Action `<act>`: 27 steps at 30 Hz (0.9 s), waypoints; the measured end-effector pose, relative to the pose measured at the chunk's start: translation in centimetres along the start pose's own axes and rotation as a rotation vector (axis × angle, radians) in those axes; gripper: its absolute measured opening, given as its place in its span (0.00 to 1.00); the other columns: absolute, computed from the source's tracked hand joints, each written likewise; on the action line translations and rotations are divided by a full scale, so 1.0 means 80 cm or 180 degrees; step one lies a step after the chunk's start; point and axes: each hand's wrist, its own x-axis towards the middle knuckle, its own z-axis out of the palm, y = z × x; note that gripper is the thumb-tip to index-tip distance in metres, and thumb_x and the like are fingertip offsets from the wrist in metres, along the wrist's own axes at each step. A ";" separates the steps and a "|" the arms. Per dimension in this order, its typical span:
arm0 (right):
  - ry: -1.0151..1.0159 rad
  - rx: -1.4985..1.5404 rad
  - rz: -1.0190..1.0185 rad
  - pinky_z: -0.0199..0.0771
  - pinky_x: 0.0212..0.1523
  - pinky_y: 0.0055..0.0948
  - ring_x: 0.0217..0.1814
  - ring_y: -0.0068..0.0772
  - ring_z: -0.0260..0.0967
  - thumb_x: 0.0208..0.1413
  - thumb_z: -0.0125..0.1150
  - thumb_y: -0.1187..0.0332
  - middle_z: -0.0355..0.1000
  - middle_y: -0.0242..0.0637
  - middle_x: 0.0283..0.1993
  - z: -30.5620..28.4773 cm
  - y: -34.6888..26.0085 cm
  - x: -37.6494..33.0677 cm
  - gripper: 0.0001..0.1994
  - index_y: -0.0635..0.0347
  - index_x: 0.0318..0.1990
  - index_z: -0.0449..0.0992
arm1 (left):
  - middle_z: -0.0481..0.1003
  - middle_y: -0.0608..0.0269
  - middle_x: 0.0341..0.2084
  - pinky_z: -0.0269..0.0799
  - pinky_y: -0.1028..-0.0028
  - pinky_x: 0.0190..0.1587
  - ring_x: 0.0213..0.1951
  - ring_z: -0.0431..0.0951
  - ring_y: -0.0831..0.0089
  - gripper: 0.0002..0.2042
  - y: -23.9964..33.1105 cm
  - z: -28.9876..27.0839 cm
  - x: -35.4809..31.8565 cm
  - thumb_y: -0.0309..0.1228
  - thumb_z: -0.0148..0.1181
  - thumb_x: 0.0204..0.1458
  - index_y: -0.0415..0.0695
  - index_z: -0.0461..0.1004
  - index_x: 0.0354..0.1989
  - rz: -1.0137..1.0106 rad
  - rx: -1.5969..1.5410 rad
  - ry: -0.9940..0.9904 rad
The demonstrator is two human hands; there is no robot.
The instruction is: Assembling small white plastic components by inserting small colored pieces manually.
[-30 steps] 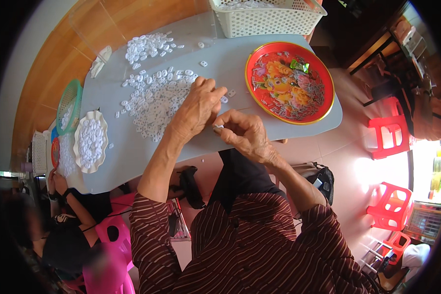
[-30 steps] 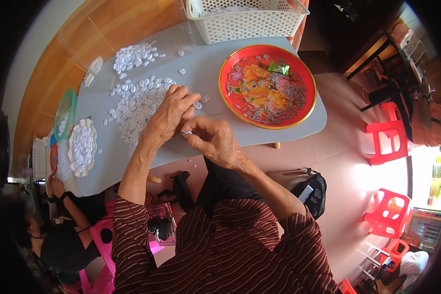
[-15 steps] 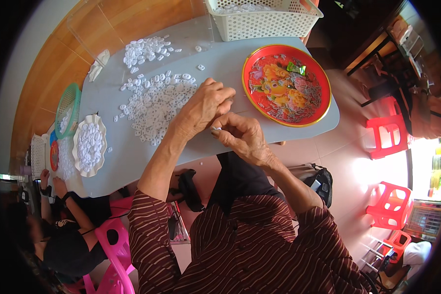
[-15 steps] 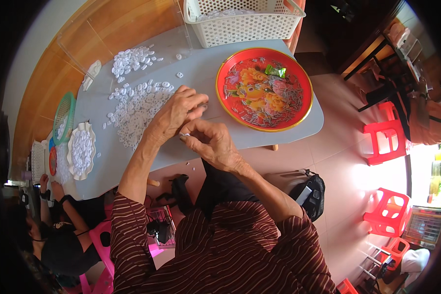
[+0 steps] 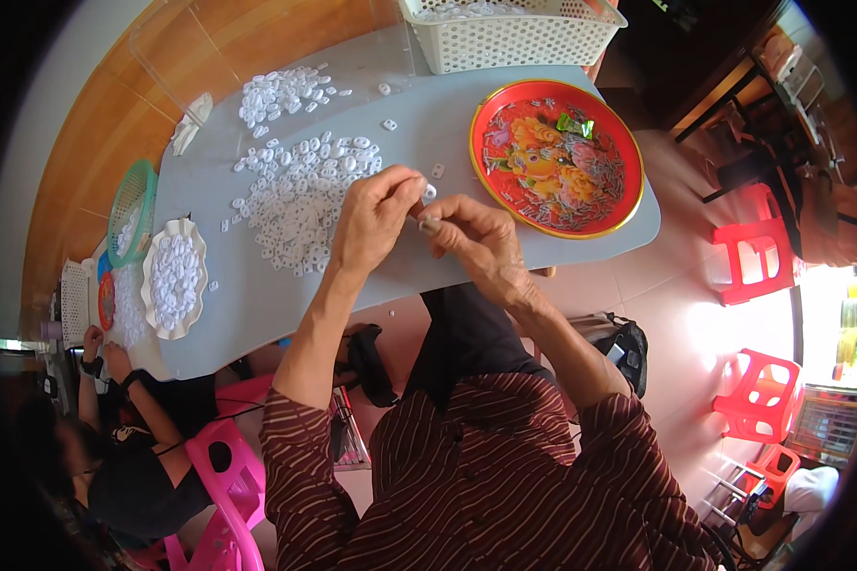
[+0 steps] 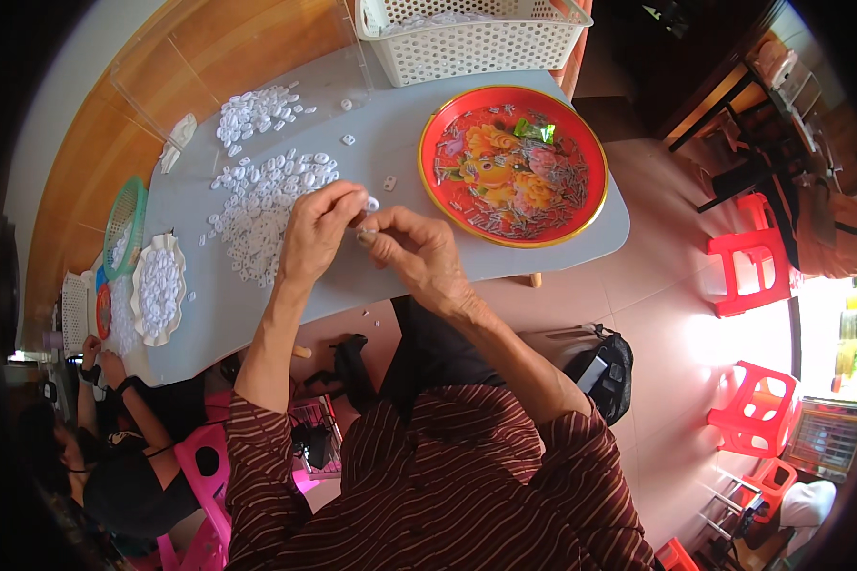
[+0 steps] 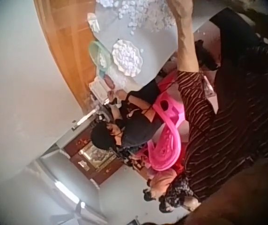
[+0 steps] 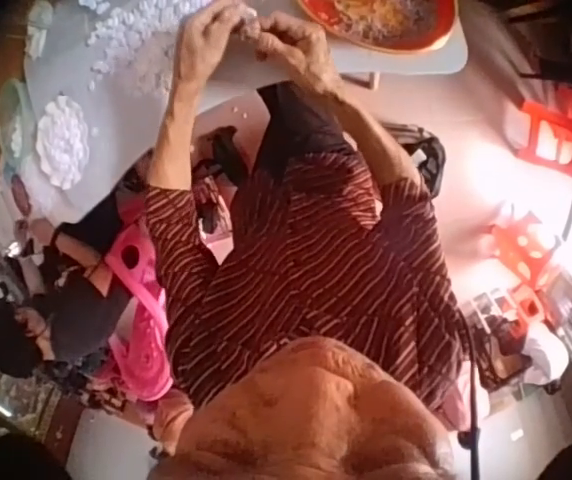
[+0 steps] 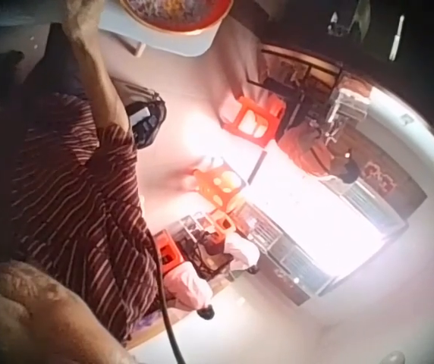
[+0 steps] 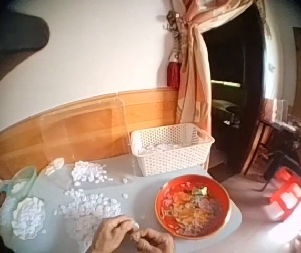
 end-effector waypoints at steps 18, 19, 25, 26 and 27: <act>0.0209 0.0306 -0.0060 0.68 0.34 0.18 0.32 0.16 0.64 0.55 0.58 0.73 0.68 0.27 0.31 0.003 0.003 0.002 0.08 0.64 0.42 0.70 | 0.68 0.71 0.16 0.55 0.82 0.25 0.21 0.60 0.86 0.15 0.011 0.002 -0.043 0.38 0.49 0.58 0.37 0.73 0.31 -0.0555 -0.1233 0.0412; 0.0220 0.0325 -0.0029 0.68 0.34 0.18 0.32 0.16 0.64 0.55 0.58 0.73 0.68 0.28 0.32 0.002 0.001 0.001 0.10 0.64 0.43 0.69 | 0.68 0.71 0.16 0.55 0.82 0.25 0.21 0.60 0.86 0.15 0.010 0.004 -0.041 0.38 0.49 0.58 0.37 0.73 0.31 -0.0556 -0.1233 0.0400; 0.0208 0.0234 -0.0023 0.69 0.36 0.18 0.33 0.16 0.64 0.55 0.58 0.75 0.68 0.28 0.32 0.005 0.002 0.000 0.13 0.65 0.47 0.67 | 0.68 0.72 0.15 0.54 0.82 0.23 0.19 0.59 0.86 0.15 0.006 0.001 -0.041 0.38 0.50 0.58 0.38 0.73 0.31 -0.0327 -0.1009 0.0379; 0.0200 0.0190 -0.0039 0.69 0.36 0.18 0.33 0.16 0.64 0.55 0.58 0.75 0.68 0.29 0.32 0.005 0.001 0.000 0.14 0.65 0.48 0.66 | 0.68 0.72 0.15 0.54 0.82 0.22 0.19 0.58 0.86 0.15 0.016 -0.003 -0.041 0.38 0.49 0.58 0.38 0.73 0.30 -0.0338 -0.0756 0.0342; 0.0203 0.0193 -0.0035 0.69 0.36 0.18 0.33 0.16 0.64 0.55 0.58 0.75 0.68 0.29 0.32 0.005 0.000 -0.001 0.14 0.65 0.48 0.66 | 0.67 0.71 0.14 0.53 0.81 0.21 0.18 0.58 0.86 0.15 0.021 -0.004 -0.041 0.38 0.49 0.58 0.38 0.72 0.29 -0.0349 -0.0504 0.0304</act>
